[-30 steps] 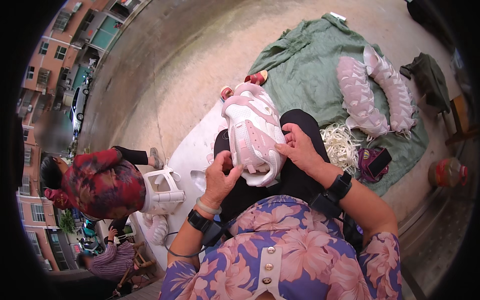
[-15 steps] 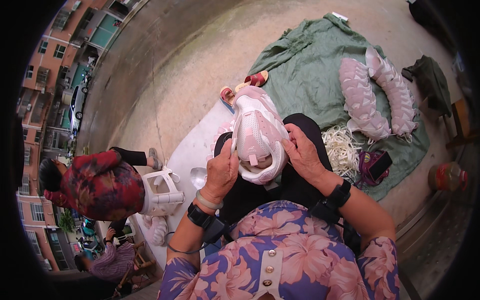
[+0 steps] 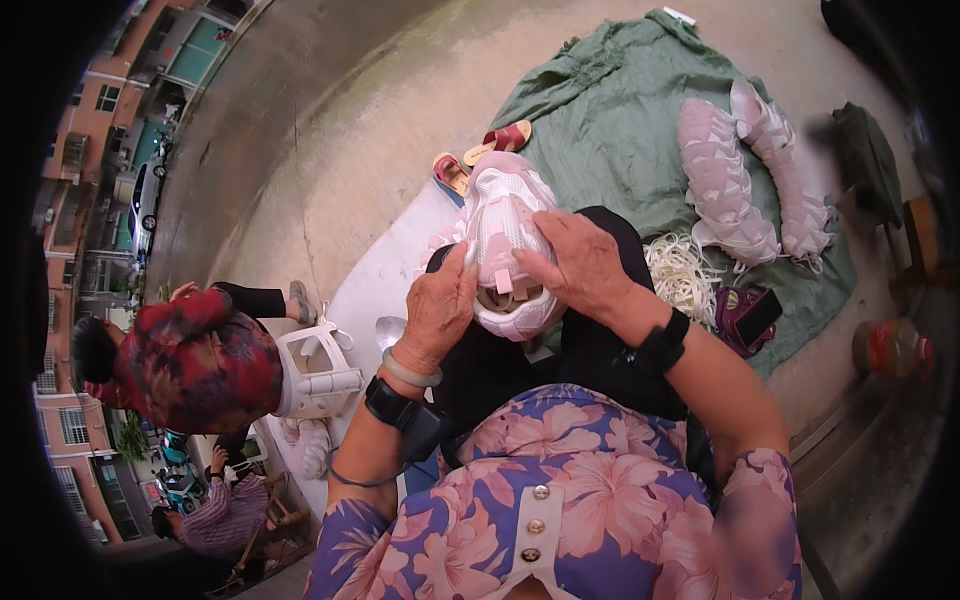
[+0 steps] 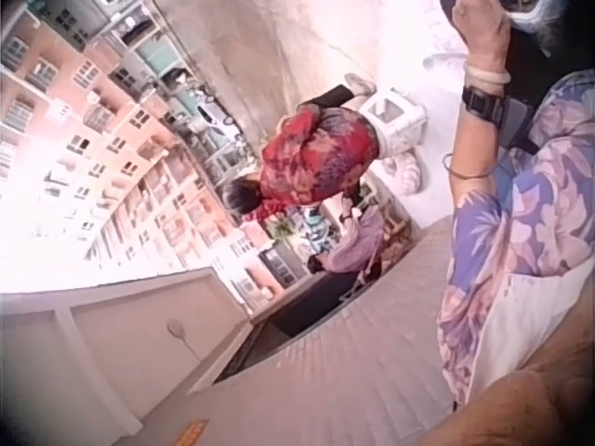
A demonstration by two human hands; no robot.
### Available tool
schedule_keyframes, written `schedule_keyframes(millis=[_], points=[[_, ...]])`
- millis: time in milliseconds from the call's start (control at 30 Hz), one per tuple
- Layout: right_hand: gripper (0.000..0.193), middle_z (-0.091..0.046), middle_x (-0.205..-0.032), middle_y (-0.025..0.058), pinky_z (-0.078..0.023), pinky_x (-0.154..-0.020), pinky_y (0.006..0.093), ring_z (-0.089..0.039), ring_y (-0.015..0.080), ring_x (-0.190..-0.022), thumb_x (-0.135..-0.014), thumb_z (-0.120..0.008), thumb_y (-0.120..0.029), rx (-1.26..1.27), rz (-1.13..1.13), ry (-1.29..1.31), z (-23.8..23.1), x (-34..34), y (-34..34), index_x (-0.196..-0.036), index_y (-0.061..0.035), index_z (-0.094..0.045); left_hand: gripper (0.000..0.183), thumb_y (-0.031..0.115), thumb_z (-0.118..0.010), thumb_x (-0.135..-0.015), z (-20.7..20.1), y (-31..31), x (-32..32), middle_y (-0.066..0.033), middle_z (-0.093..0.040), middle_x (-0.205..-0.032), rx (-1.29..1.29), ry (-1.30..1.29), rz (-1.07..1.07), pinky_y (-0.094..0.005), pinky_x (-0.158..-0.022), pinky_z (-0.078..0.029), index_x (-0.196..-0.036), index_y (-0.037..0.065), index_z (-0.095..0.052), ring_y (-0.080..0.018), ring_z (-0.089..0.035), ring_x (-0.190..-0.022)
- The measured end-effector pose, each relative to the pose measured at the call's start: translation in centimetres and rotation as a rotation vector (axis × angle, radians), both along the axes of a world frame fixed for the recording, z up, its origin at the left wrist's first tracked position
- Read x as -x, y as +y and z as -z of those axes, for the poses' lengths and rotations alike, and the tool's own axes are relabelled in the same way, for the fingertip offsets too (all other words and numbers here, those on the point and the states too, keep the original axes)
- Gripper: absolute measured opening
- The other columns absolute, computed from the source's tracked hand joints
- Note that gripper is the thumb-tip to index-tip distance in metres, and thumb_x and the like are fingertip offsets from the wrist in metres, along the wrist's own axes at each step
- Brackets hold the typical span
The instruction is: The recorder is lacing a pink and white sneaker while seated outdoors.
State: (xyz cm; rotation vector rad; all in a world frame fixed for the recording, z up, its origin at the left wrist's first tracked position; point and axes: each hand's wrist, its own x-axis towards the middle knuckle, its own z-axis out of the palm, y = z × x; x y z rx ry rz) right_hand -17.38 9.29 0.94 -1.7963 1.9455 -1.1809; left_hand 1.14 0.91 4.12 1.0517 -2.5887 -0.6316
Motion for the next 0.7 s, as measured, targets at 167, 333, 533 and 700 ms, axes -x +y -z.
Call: schedule_keyframes(millis=[167,333,533,700], points=[[0.044,-0.055,-0.107,0.0211,-0.045,-0.082,0.0379,-0.054,0.035,-0.098,-0.078,-0.059,-0.024,0.082,0.004,0.052,1.0,-1.0,1.4,-0.112,0.0034,-0.05,0.035,0.012,-0.051,-0.085,0.9,1.6,-1.1,-0.0154,-0.056,-0.06,0.182,0.076,0.053,-0.0411,-0.047,-0.044,-0.116,-0.003,-0.046,-0.0324,-0.058,-0.054],[0.047,-0.051,-0.111,0.0242,-0.041,-0.088,0.0409,-0.051,0.0382,-0.101,-0.079,-0.057,-0.021,0.092,-0.021,0.118,1.7,-0.9,3.0,-0.115,0.0067,-0.046,0.041,0.012,-0.054,-0.083,2.1,2.3,-1.7,-0.0139,-0.056,-0.063,0.257,0.079,0.09,-0.0388,-0.045,-0.044,-0.119,-0.005,-0.044,-0.0303,-0.057,-0.051],[0.047,-0.05,-0.113,0.0255,-0.04,-0.09,0.0415,-0.05,0.0388,-0.103,-0.08,-0.054,-0.02,0.066,-0.043,0.1,2.7,-1.0,2.6,-0.116,0.0086,-0.044,0.044,0.013,-0.054,-0.083,2.4,2.6,-1.6,-0.0141,-0.056,-0.063,0.25,-0.01,0.106,-0.0379,-0.045,-0.044,-0.122,-0.005,-0.043,-0.0297,-0.057,-0.052],[0.048,-0.049,-0.114,0.027,-0.039,-0.092,0.0421,-0.049,0.04,-0.104,-0.083,-0.052,-0.022,0.07,-0.098,0.079,2.4,0.2,2.3,-0.118,0.0091,-0.043,0.045,0.018,-0.05,-0.086,1.8,1.3,-1.0,-0.0211,-0.06,-0.072,0.063,0.063,0.063,-0.0417,-0.054,-0.047,-0.122,-0.008,-0.04,-0.0365,-0.059,-0.062]])
